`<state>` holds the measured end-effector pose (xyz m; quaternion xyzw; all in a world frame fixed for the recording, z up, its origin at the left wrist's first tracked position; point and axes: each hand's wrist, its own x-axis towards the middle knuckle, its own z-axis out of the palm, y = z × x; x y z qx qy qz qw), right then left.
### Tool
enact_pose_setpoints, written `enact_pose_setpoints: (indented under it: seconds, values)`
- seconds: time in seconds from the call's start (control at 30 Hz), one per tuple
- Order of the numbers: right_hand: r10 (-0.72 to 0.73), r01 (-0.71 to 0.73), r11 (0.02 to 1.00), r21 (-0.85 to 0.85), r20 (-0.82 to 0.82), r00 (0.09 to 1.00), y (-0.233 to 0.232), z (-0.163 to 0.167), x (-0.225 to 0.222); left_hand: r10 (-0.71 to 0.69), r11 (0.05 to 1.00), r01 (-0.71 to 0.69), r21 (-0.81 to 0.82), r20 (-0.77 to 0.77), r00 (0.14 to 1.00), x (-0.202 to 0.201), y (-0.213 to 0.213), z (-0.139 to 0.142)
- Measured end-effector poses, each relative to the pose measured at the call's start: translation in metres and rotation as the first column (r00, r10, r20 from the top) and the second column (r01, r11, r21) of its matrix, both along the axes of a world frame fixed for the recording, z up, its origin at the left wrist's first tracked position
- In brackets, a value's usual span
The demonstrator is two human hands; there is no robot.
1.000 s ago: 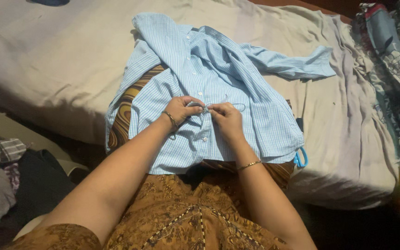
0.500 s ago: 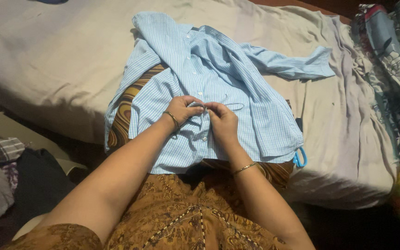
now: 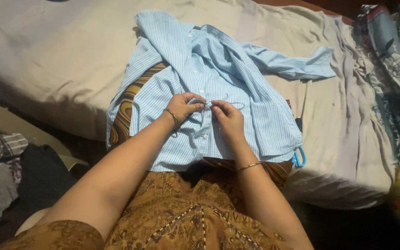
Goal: The person sews a button onto a light blue striped shirt using a needle and thread. They repeatedly pass the needle through the button and fabric, pull the thread tight, and finish by cutting the thread with scissors.
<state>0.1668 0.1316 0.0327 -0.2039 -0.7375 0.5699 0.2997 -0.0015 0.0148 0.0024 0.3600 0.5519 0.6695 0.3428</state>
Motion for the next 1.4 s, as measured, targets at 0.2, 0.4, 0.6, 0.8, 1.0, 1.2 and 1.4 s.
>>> enact_pose_setpoints:
  seconds: [0.2, 0.4, 0.6, 0.8, 1.0, 1.2, 1.4]
  values:
    - [0.021, 0.021, 0.884, 0.468, -0.085, 0.996, -0.022, 0.018, -0.002, -0.024, 1.0, 0.024, 0.007, 0.016, 1.0, -0.004, 0.001, -0.003]
    - [-0.043, 0.054, 0.877, 0.478, -0.035, 0.998, -0.028, 0.021, -0.004, -0.062, 0.998, 0.062, -0.002, -0.064, 0.996, -0.01, 0.007, -0.01]
    - [-0.101, 0.115, 0.887, 0.448, -0.057, 0.993, -0.027, 0.015, -0.006, -0.09, 0.995, 0.085, -0.048, -0.118, 0.989, -0.011, 0.002, -0.003]
    - [-0.124, 0.156, 0.91, 0.383, -0.108, 0.986, -0.033, 0.02, -0.005, -0.068, 0.997, 0.068, -0.024, 0.018, 0.998, -0.006, 0.001, 0.0]
    - [-0.135, 0.161, 0.844, 0.511, -0.087, 0.987, -0.036, 0.021, -0.004, 0.009, 1.0, -0.01, -0.027, -0.065, 0.998, -0.004, 0.005, -0.007]
    - [-0.13, 0.146, 0.77, 0.621, -0.072, 0.989, -0.036, 0.02, -0.003, 0.024, 0.997, -0.028, -0.07, -0.048, 0.999, 0.001, 0.003, -0.005]
    - [-0.145, 0.156, 0.75, 0.643, -0.071, 0.987, -0.034, 0.025, -0.005, 0.061, 0.994, -0.079, -0.075, -0.213, 0.975, 0.004, 0.003, -0.007]
